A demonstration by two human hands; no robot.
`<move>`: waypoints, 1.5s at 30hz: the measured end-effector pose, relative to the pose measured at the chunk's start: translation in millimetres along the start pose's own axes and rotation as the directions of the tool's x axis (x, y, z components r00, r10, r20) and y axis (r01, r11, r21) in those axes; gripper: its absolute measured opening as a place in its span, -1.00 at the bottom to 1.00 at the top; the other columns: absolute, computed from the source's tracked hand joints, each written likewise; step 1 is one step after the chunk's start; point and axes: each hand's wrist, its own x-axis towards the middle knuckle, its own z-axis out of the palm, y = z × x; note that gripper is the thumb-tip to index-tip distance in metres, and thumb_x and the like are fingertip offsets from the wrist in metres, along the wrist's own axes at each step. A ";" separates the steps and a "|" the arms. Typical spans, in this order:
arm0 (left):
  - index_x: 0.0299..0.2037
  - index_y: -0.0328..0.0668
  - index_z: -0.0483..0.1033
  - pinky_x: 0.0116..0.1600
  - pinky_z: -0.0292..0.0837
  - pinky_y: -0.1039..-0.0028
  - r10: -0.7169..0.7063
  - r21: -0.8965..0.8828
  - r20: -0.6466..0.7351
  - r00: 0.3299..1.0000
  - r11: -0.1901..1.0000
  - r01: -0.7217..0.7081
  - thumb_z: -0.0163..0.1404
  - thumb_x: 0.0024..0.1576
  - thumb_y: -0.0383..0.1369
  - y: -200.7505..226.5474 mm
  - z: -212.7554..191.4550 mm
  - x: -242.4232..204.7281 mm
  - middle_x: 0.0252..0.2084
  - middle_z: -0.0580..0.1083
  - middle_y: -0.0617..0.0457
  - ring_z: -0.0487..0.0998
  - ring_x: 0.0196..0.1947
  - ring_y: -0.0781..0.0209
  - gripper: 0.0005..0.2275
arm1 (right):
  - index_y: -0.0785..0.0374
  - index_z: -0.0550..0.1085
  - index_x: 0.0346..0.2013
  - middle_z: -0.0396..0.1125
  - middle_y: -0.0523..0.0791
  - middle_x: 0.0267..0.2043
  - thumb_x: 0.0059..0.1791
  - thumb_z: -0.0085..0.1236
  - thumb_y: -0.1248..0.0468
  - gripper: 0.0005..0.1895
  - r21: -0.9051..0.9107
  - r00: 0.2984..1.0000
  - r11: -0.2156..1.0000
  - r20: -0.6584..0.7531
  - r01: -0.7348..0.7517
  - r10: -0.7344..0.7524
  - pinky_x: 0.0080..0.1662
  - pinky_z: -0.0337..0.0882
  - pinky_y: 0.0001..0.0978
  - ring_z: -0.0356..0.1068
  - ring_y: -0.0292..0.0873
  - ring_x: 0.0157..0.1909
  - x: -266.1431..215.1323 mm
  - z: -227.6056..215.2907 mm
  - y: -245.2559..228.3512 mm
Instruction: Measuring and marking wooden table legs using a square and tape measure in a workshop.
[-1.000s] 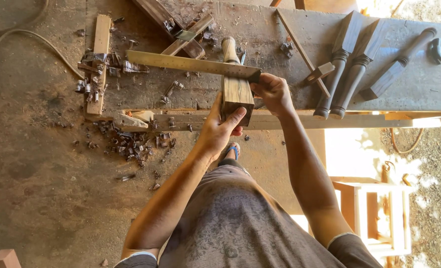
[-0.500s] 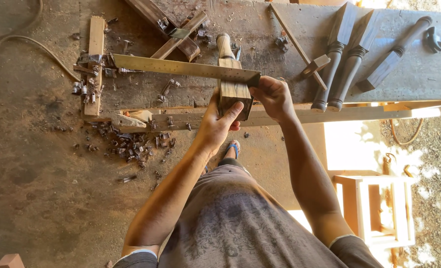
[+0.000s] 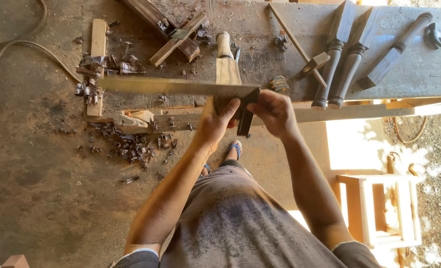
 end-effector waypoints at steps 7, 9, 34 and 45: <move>0.26 -0.01 0.25 -0.34 0.60 0.50 -0.167 -0.004 -0.187 0.968 0.986 0.169 0.17 -0.14 0.17 -24.3 -5.6 -7.1 -0.23 0.56 -0.12 0.61 -0.41 0.22 -0.22 | 0.35 0.52 -0.07 0.46 -0.21 -0.16 0.07 0.18 0.46 -0.85 0.197 0.987 0.980 -0.153 -0.024 0.055 -0.04 0.50 -0.50 0.41 -0.39 -0.12 -24.5 9.1 31.0; 0.17 -0.08 0.32 -0.31 0.67 0.51 -0.213 -0.042 -0.205 0.955 0.977 0.209 0.19 -0.12 0.04 -51.9 -14.5 -1.6 -0.19 0.53 -0.10 0.64 -0.36 0.19 -0.32 | 0.34 0.55 -0.08 0.51 -0.14 -0.15 0.08 0.14 0.43 -0.87 0.309 0.915 0.951 -0.378 -0.021 0.143 -0.04 0.60 -0.39 0.51 -0.29 -0.16 -29.8 -2.3 41.5; 0.25 -0.29 0.27 0.04 0.42 0.31 -0.174 -0.782 0.266 0.948 0.537 0.318 -0.24 0.33 0.13 -29.0 39.7 65.8 -0.01 0.42 -0.11 0.45 -0.07 0.12 -0.42 | 0.44 0.50 -0.04 0.45 -0.05 -0.15 0.11 0.11 0.40 -0.83 0.435 0.608 0.898 -0.695 -0.071 0.385 -0.07 0.60 -0.33 0.49 -0.18 -0.16 -137.4 -41.2 86.5; 0.22 -0.27 0.26 0.04 0.46 0.33 -0.069 -0.821 0.253 0.965 0.513 0.252 -0.24 0.34 0.10 -25.1 45.3 81.9 -0.03 0.42 -0.07 0.46 -0.08 0.11 -0.45 | 0.46 0.51 -0.06 0.47 -0.02 -0.17 0.10 0.15 0.40 -0.84 0.451 0.650 0.891 -0.664 -0.044 0.369 -0.11 0.61 -0.31 0.51 -0.18 -0.20 -140.5 -35.7 97.1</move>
